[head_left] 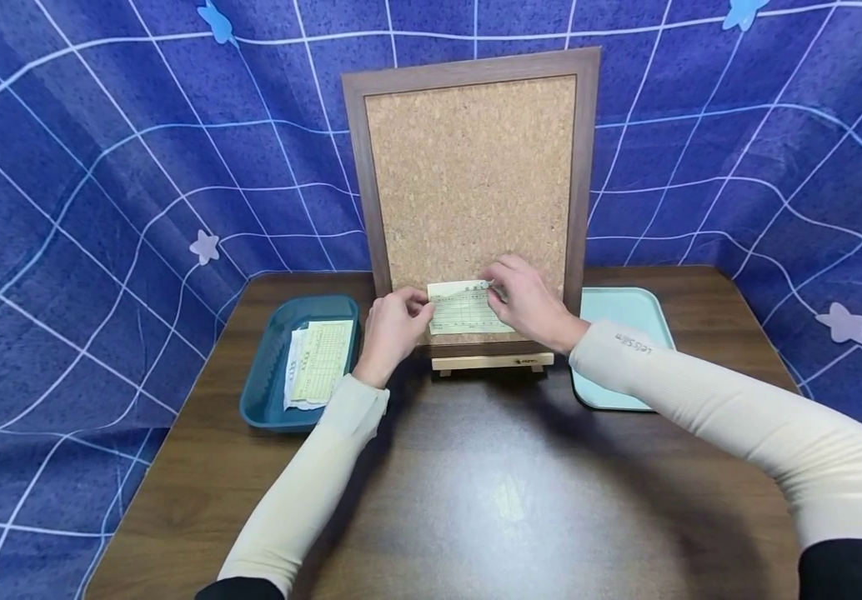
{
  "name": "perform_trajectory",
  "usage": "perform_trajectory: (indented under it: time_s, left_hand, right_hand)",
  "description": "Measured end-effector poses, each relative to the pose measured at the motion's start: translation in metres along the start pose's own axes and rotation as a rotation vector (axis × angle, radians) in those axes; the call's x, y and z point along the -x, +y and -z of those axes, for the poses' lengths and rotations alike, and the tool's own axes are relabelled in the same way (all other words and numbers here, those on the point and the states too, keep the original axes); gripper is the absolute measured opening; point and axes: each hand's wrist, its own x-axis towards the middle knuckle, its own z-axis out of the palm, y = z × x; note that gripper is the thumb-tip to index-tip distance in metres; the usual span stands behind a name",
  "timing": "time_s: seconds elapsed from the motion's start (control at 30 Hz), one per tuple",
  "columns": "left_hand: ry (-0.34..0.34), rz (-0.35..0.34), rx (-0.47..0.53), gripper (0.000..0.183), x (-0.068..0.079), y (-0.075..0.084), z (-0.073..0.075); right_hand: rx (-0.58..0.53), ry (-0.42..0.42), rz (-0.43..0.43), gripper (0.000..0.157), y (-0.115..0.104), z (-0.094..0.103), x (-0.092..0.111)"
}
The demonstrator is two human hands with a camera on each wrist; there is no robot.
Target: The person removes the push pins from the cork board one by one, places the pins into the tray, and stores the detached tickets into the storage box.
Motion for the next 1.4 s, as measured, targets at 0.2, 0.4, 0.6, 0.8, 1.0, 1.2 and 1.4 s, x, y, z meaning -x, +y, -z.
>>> perform_trajectory:
  time_s: [0.2, 0.4, 0.6, 0.8, 1.0, 1.2, 1.4]
  left_hand:
    - [0.01, -0.019, -0.003, 0.016, -0.0001, 0.0002, -0.0004]
    - [0.026, -0.043, -0.02, 0.012, -0.0007, -0.0001, -0.0008]
    - [0.045, -0.07, -0.023, 0.011, -0.0017, 0.0015, -0.0027]
    - [0.061, -0.099, -0.024, 0.011, -0.0022, 0.001, -0.005]
    - [0.059, -0.098, -0.025, 0.012, -0.0024, 0.0009, -0.0054]
    - [0.055, -0.098, -0.021, 0.012, -0.0018, 0.0015, -0.0046]
    - [0.051, -0.097, -0.022, 0.012, -0.0015, 0.0017, -0.0043]
  right_hand:
    - [-0.018, -0.036, -0.01, 0.017, -0.0015, -0.0041, -0.001]
    - [-0.005, -0.054, -0.03, 0.018, -0.0026, -0.0059, -0.0018]
    - [0.006, -0.061, -0.044, 0.019, -0.0026, -0.0065, -0.0035]
    - [0.018, -0.058, -0.053, 0.02, -0.0035, -0.0074, -0.0057]
    - [0.03, -0.069, -0.083, 0.019, -0.0046, -0.0082, -0.007]
    - [0.039, -0.062, -0.083, 0.02, -0.0055, -0.0091, -0.008]
    - [0.047, -0.069, -0.092, 0.019, -0.006, -0.0094, -0.0086]
